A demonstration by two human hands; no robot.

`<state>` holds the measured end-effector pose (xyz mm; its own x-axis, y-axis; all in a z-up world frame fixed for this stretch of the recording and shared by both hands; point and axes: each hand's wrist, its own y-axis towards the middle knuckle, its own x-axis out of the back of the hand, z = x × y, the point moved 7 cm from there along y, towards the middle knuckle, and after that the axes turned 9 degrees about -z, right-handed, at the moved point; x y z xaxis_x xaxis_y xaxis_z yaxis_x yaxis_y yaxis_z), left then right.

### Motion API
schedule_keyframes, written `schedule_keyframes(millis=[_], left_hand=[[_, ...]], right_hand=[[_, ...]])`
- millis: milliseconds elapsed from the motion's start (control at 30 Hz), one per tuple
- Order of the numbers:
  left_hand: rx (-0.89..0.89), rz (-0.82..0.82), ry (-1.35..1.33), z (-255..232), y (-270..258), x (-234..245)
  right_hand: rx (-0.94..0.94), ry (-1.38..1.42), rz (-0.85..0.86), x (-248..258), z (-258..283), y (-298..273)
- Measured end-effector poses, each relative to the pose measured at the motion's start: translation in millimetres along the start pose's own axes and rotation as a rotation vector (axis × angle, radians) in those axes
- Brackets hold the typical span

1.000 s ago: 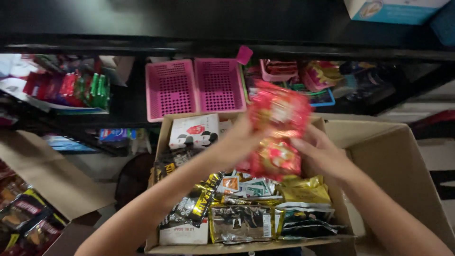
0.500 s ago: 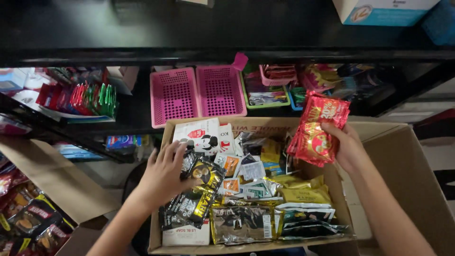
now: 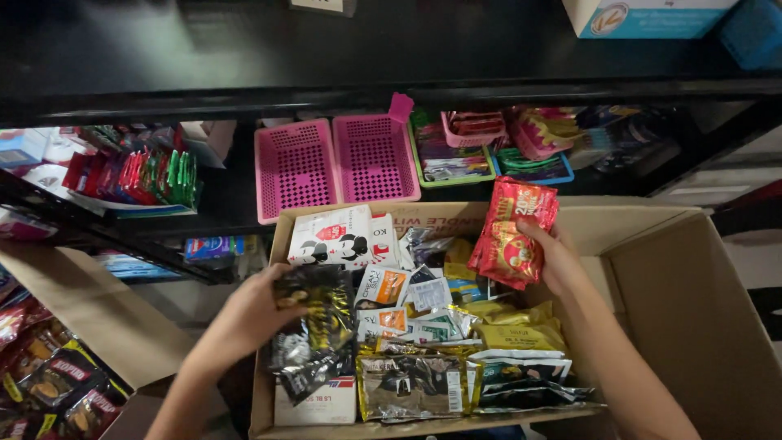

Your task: The person sorts various sachets from a cardboard box into a pink plastic basket. They pick up multiple sachets of different brands and colors, including red, yellow, and black packaging, and place them into the basket. The person also briefly handles boxes of soap on the shelf above.

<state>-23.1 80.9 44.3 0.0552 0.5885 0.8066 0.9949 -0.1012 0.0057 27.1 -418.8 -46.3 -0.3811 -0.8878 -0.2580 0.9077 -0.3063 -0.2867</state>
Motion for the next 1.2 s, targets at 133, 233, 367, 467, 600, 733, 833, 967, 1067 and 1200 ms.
schedule_keyframes(millis=[133, 233, 367, 467, 600, 733, 833, 967, 1067, 1200], left_hand=[[-0.025, 0.075, -0.131, 1.9, 6.0, 15.4], [-0.002, 0.167, -0.231, 15.5, 5.1, 10.2], [-0.026, 0.285, -0.568, 17.1, -3.5, 3.3], [-0.005, 0.342, -0.584, 25.1, -9.7, -2.4], [-0.283, 0.219, -0.516, 2.7, -9.9, -3.4], [-0.341, 0.048, -0.029, -26.6, -5.4, -0.9], [-0.311, -0.062, 0.185, -43.7, -4.0, 4.7], [-0.558, -0.194, 0.144, -107.0, -14.5, 16.6], [-0.783, -0.165, 0.313, -129.3, -14.0, -35.0], [-1.020, -0.151, 0.604, -122.9, 9.3, -121.0]], right_hand=[[0.014, -0.007, -0.035, 4.9, 1.2, -4.2], [0.040, -0.015, -0.027, 6.4, 1.1, -3.6], [0.077, -0.043, -0.053, 10.9, -0.3, -2.0], [0.078, -0.065, -0.067, 23.1, -8.5, 7.2], [0.060, -0.067, -0.054, 26.5, -10.9, 7.9], [0.041, -0.082, -0.084, 21.8, -7.2, 2.0], [0.061, -0.094, -0.076, 19.6, -4.2, -1.9], [0.071, -0.137, -0.091, 22.5, -6.9, 0.4], [0.044, -0.155, -0.132, 24.6, -10.0, 0.6], [0.075, -0.158, -0.089, 18.6, -6.5, -3.8]])
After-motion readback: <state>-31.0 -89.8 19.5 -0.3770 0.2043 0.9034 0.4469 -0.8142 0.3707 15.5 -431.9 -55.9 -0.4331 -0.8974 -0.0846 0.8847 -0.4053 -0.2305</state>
